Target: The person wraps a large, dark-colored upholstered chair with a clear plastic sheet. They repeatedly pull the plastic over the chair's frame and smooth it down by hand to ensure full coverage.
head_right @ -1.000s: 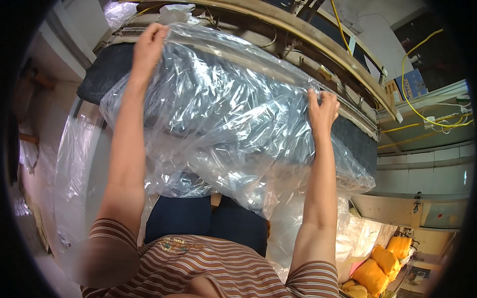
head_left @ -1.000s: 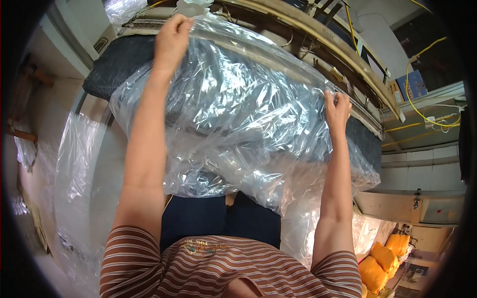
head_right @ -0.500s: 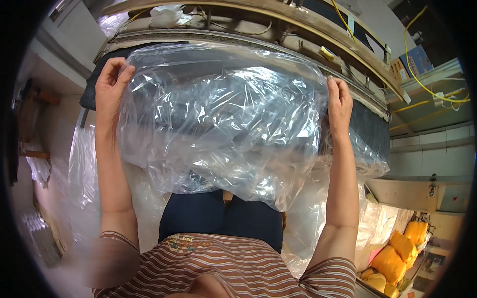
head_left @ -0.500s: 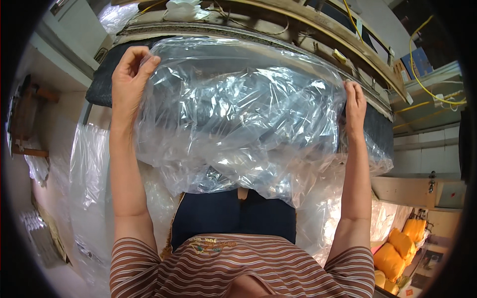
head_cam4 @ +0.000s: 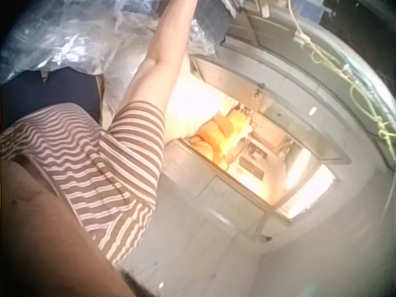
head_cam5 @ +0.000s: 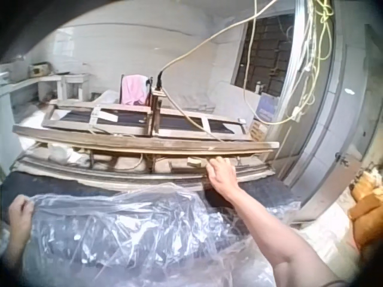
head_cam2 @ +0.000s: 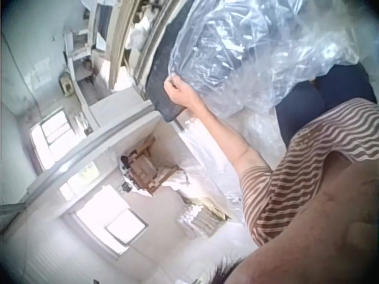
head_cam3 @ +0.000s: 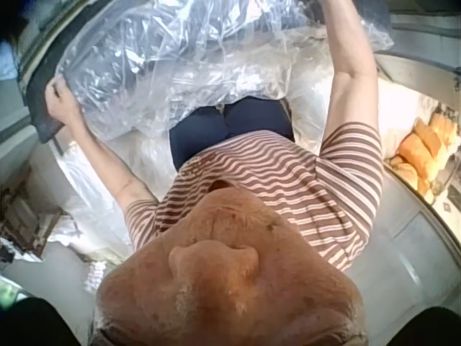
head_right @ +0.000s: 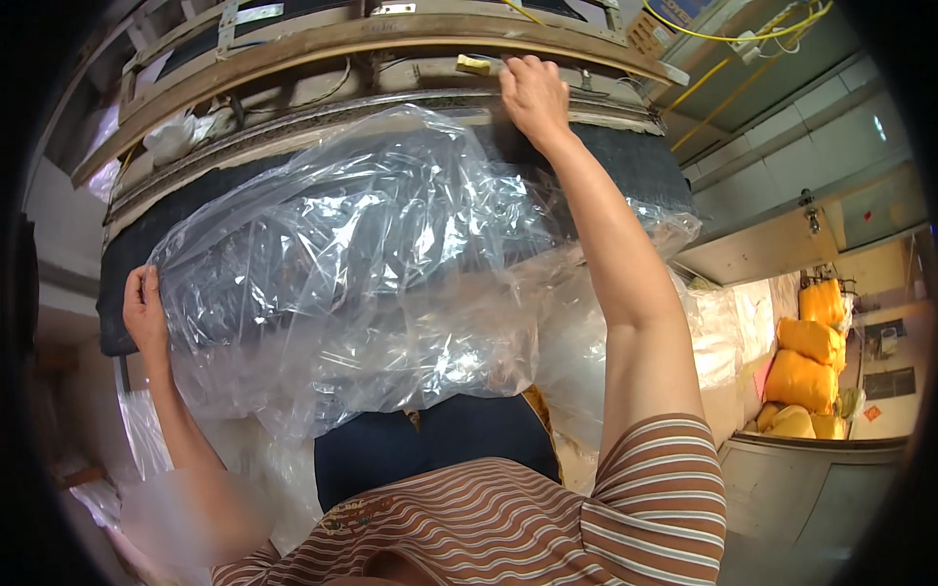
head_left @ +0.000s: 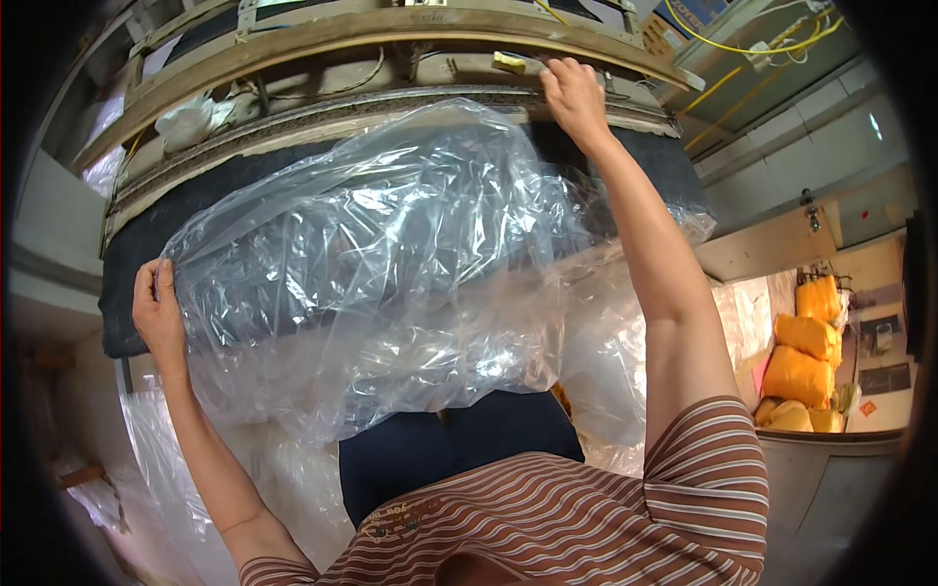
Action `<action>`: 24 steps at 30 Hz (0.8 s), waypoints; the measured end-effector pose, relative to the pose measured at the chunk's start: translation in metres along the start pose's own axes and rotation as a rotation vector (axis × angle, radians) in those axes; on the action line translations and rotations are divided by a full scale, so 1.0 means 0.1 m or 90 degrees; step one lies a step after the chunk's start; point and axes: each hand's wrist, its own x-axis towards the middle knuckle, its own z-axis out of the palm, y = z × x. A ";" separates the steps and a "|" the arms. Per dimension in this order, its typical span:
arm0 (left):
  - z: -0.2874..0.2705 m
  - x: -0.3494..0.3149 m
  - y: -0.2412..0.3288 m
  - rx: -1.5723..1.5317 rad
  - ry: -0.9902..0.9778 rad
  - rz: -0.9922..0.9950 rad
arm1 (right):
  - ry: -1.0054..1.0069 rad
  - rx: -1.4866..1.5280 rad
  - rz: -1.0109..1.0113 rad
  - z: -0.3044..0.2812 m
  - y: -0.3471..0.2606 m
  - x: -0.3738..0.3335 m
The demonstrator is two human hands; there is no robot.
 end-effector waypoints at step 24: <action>0.07 -0.03 0.21 0.142 0.033 0.008 | -0.013 0.135 -0.080 0.04 -0.30 0.09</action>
